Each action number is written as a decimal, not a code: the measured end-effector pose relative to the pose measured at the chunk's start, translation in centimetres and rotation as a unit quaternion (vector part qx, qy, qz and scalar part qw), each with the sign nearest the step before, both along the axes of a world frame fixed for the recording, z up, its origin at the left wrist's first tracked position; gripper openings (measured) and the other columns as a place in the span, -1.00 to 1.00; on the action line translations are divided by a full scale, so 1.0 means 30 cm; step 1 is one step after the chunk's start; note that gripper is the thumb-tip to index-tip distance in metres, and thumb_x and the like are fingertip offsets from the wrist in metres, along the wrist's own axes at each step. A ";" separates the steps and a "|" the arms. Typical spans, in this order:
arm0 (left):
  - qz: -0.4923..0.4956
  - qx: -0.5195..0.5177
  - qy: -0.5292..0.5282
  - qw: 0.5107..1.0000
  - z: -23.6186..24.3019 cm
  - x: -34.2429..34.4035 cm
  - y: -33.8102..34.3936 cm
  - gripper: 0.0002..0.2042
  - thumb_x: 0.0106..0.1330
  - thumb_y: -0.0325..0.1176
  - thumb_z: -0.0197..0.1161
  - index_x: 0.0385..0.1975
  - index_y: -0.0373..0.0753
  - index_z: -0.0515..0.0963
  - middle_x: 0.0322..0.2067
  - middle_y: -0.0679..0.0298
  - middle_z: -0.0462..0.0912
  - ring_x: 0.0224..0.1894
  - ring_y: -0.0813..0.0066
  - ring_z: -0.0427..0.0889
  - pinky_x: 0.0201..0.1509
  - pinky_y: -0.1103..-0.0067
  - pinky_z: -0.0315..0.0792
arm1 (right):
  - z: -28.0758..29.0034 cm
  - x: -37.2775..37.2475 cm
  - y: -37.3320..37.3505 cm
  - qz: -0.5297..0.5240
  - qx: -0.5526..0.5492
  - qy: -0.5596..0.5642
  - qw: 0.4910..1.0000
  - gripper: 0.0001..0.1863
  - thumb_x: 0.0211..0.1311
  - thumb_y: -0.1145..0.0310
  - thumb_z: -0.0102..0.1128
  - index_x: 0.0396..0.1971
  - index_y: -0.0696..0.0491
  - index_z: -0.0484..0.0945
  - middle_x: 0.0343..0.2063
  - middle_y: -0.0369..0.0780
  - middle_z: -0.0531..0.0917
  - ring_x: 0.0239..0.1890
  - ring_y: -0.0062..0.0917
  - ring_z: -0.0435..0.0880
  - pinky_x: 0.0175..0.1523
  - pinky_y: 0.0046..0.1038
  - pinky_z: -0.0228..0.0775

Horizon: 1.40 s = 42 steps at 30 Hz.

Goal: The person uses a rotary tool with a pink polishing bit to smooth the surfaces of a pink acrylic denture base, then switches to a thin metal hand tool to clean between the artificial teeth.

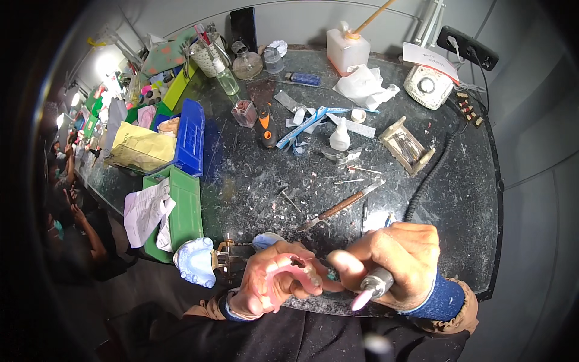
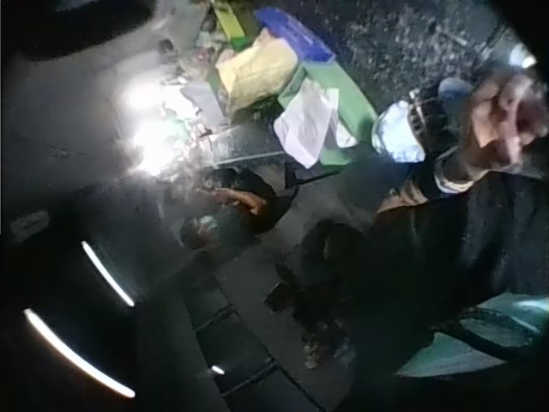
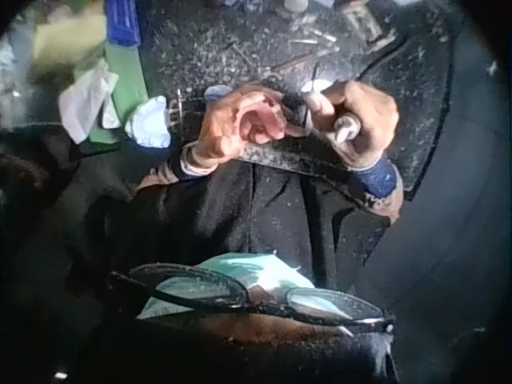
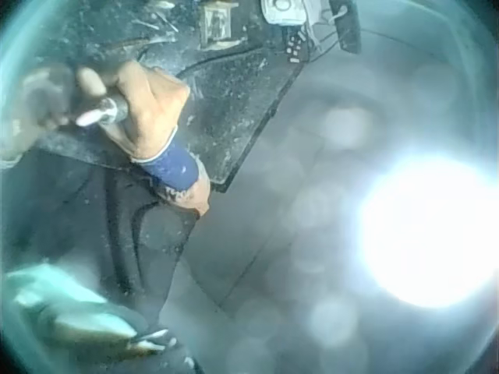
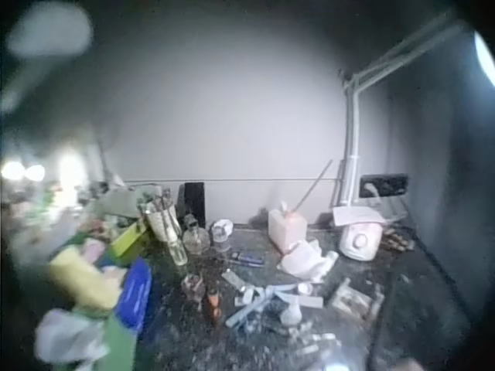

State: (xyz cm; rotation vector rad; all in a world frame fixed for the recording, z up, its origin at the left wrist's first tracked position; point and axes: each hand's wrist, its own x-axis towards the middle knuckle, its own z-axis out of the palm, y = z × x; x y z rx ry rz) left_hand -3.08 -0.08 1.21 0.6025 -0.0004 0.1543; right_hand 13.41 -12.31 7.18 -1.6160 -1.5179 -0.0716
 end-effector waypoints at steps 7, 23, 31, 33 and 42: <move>-0.017 0.007 0.068 0.998 -0.015 -0.019 0.002 -0.04 -0.20 0.06 0.49 0.09 -0.52 0.18 -0.01 -0.03 0.38 0.02 0.35 0.47 0.04 0.53 0.43 | 0.020 0.026 -0.007 0.007 -0.129 -0.126 0.984 -0.43 -0.26 -0.20 0.37 -0.70 -0.01 0.33 -0.81 -0.37 0.31 -0.83 -0.57 0.36 -0.71 -0.54 0.14; 0.057 0.007 0.036 0.998 -0.042 -0.003 -0.038 -0.09 -0.32 0.10 0.56 -0.11 -0.50 0.28 -0.27 0.23 0.42 -0.20 0.53 0.49 -0.17 0.67 0.43 | -0.044 0.062 0.010 0.084 -0.200 -0.117 0.969 -0.37 -0.11 -0.34 0.10 -0.72 0.02 0.31 -0.84 -0.32 0.33 -0.79 -0.47 0.47 -0.70 -0.48 0.23; 0.066 0.034 -0.047 0.996 -0.066 0.020 -0.022 -0.05 -0.32 0.14 0.53 -0.08 -0.59 0.34 -0.30 0.24 0.43 -0.25 0.52 0.52 -0.23 0.69 0.47 | -0.049 0.059 0.017 0.067 -0.182 -0.110 0.975 -0.37 -0.33 -0.37 0.21 -0.77 -0.05 0.30 -0.83 -0.37 0.32 -0.80 -0.52 0.42 -0.71 -0.50 0.16; 0.046 0.015 -0.029 0.998 -0.067 0.018 -0.015 -0.07 -0.29 0.13 0.53 -0.08 -0.60 0.34 -0.31 0.23 0.43 -0.26 0.52 0.52 -0.23 0.68 0.46 | -0.056 0.058 0.015 0.081 -0.165 -0.113 0.977 -0.36 -0.34 -0.38 0.22 -0.78 -0.05 0.30 -0.84 -0.37 0.32 -0.81 -0.52 0.41 -0.71 -0.50 0.16; 0.040 0.022 0.086 0.995 -0.010 0.004 -0.018 -0.12 -0.21 0.07 0.48 -0.05 -0.61 0.34 -0.31 0.21 0.44 -0.27 0.52 0.51 -0.25 0.69 0.42 | -0.062 0.065 0.016 0.081 -0.166 -0.116 0.976 -0.35 -0.41 -0.39 0.24 -0.79 -0.05 0.29 -0.85 -0.38 0.30 -0.81 -0.54 0.39 -0.72 -0.51 0.12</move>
